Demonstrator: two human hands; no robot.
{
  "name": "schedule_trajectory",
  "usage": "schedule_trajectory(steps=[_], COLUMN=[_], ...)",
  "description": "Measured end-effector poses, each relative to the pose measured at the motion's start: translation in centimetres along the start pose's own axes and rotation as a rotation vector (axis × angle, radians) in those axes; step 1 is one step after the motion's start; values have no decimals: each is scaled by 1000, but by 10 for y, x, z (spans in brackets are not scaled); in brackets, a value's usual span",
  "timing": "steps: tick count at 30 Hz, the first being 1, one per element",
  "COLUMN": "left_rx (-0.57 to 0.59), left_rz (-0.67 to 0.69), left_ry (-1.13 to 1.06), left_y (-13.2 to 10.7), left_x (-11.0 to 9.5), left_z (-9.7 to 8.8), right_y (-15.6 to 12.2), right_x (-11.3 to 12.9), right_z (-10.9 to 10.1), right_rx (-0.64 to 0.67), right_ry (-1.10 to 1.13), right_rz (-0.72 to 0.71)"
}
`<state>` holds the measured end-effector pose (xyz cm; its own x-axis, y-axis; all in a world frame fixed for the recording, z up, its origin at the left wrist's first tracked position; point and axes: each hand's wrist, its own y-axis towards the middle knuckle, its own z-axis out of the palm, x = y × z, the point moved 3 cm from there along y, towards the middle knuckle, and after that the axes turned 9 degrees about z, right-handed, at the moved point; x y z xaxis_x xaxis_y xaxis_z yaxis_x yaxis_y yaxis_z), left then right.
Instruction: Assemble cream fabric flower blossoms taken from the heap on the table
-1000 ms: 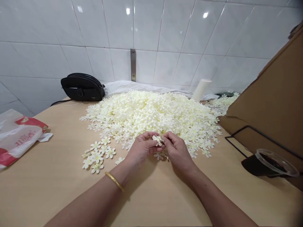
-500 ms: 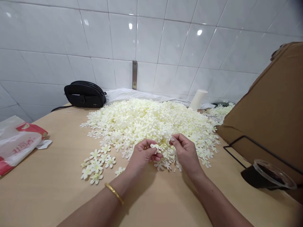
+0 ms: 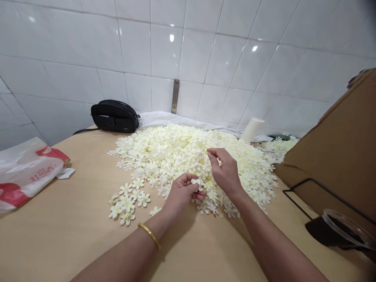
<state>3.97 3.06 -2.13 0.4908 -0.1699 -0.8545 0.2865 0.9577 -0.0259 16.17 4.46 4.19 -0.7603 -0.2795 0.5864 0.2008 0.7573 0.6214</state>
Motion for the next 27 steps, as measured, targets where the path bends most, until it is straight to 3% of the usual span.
schedule_trajectory(steps=[6,13,21,27], left_rx=[54,78,94,79], left_rz=[-36,12,-42,-18], left_ry=[-70,-45,91,250], left_y=[2,3,-1,-3], left_x=[8,7,3,-2], left_z=[-3,-2,1,1], right_y=[-48,-56,-56,-54], right_x=[4,-4,-16,-21], right_z=[-10,-3,-3,-1], right_rx=[336,396,417,406], right_ry=[177,224,353,347], right_rz=[51,156,369,384])
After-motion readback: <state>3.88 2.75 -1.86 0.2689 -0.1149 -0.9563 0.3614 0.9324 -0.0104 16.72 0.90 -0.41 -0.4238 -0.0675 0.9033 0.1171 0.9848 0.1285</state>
